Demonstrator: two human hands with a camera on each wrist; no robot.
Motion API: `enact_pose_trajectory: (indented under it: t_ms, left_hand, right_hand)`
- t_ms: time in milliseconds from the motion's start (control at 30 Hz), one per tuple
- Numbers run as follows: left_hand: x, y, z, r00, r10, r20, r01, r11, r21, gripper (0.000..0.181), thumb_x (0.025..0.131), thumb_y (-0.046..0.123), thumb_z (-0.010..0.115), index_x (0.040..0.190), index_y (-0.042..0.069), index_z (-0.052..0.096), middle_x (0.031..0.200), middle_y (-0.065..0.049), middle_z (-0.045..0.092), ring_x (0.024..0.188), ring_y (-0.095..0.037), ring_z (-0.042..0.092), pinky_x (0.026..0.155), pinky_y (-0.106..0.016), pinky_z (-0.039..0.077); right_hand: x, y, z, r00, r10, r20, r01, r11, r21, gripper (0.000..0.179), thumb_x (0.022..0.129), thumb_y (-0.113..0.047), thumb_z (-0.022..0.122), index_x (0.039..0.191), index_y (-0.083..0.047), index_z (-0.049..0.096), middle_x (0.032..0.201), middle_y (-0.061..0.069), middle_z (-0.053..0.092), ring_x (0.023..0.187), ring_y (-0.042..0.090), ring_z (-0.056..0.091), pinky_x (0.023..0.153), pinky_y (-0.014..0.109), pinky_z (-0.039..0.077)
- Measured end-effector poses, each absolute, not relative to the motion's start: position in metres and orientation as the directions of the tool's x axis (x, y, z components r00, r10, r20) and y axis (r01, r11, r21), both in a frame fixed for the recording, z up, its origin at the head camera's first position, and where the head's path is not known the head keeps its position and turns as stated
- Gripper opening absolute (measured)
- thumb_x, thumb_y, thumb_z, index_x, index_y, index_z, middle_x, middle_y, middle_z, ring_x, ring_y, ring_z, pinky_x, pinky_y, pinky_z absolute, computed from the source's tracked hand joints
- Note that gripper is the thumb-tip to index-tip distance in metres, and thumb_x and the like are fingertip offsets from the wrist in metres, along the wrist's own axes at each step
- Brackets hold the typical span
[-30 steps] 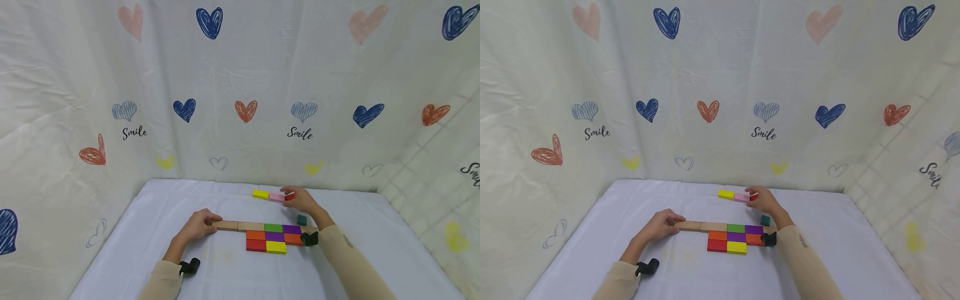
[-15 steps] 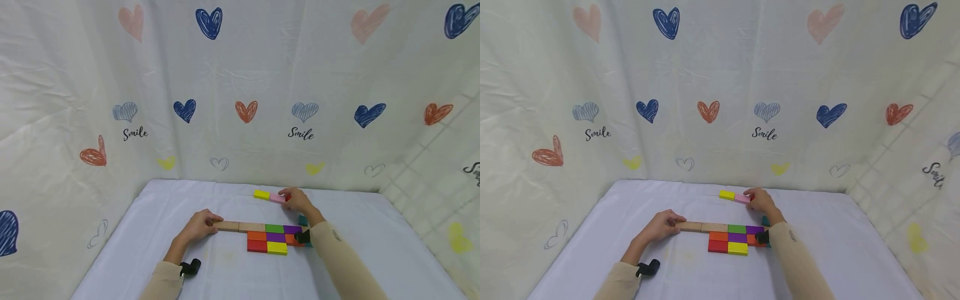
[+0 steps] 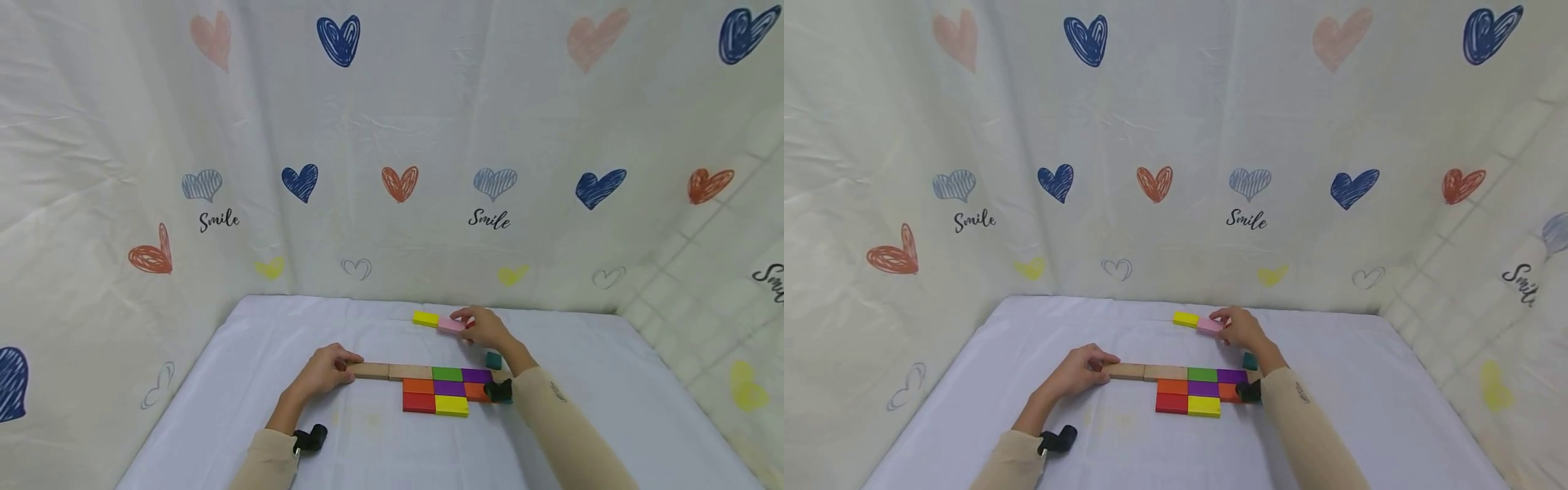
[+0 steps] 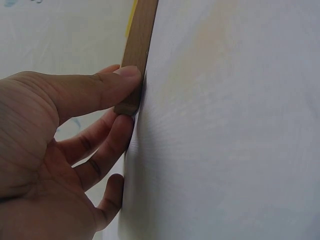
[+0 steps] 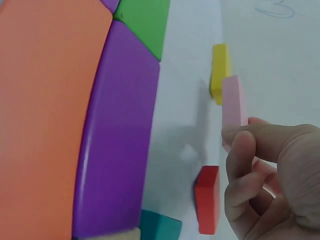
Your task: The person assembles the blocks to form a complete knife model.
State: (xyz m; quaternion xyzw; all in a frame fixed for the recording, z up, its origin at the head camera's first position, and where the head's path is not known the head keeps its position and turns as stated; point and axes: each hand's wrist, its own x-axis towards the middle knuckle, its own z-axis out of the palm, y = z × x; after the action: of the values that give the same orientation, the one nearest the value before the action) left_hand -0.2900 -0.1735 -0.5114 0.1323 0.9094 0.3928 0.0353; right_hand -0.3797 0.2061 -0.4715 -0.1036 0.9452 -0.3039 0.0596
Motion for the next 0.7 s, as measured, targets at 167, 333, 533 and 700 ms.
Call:
enact_pose_trajectory:
  t_ms: [167, 333, 533, 700]
  left_hand:
    - [-0.290, -0.173, -0.512, -0.963, 0.265, 0.041, 0.211, 0.657, 0.724, 0.033, 0.084, 0.005, 0.081, 0.113, 0.020, 0.080, 0.102, 0.000, 0.064, 0.089, -0.016, 0.055, 0.077, -0.032, 0.046]
    - [-0.290, -0.174, -0.513, -0.965, 0.263, 0.028, 0.202, 0.666, 0.718, 0.033, 0.084, 0.005, 0.081, 0.113, 0.021, 0.080, 0.102, 0.000, 0.064, 0.089, -0.017, 0.054, 0.076, -0.032, 0.046]
    - [-0.291, -0.174, -0.515, -0.959, 0.279, 0.038, 0.222, 0.667, 0.711, 0.033, 0.085, 0.006, 0.081, 0.113, 0.021, 0.079, 0.101, 0.001, 0.064, 0.090, -0.017, 0.055, 0.077, -0.034, 0.047]
    - [-0.292, -0.174, -0.515, -0.961, 0.275, 0.029, 0.213, 0.669, 0.712, 0.032, 0.085, 0.006, 0.081, 0.113, 0.021, 0.079, 0.101, 0.001, 0.064, 0.090, -0.018, 0.055, 0.077, -0.034, 0.047]
  right_hand:
    - [-0.372, 0.210, -0.465, -0.962, -0.269, -0.045, -0.186, 0.767, -0.615, 0.039, 0.092, -0.010, 0.073, 0.130, -0.016, 0.069, 0.121, 0.014, 0.061, 0.073, 0.020, 0.061, 0.068, 0.030, 0.054]
    - [-0.364, 0.217, -0.466, -0.949, -0.313, -0.039, -0.212, 0.723, -0.657, 0.038, 0.093, -0.008, 0.071, 0.131, -0.015, 0.068, 0.125, 0.016, 0.058, 0.076, 0.022, 0.066, 0.066, 0.032, 0.057]
    - [-0.352, 0.227, -0.468, -0.950, -0.313, -0.018, -0.218, 0.700, -0.680, 0.040, 0.092, -0.010, 0.074, 0.131, -0.017, 0.069, 0.121, 0.012, 0.058, 0.085, 0.023, 0.066, 0.065, 0.033, 0.059]
    - [-0.340, 0.234, -0.467, -0.946, -0.323, -0.005, -0.225, 0.670, -0.707, 0.039, 0.093, -0.009, 0.073, 0.130, -0.017, 0.069, 0.122, 0.011, 0.058, 0.087, 0.021, 0.065, 0.064, 0.035, 0.059]
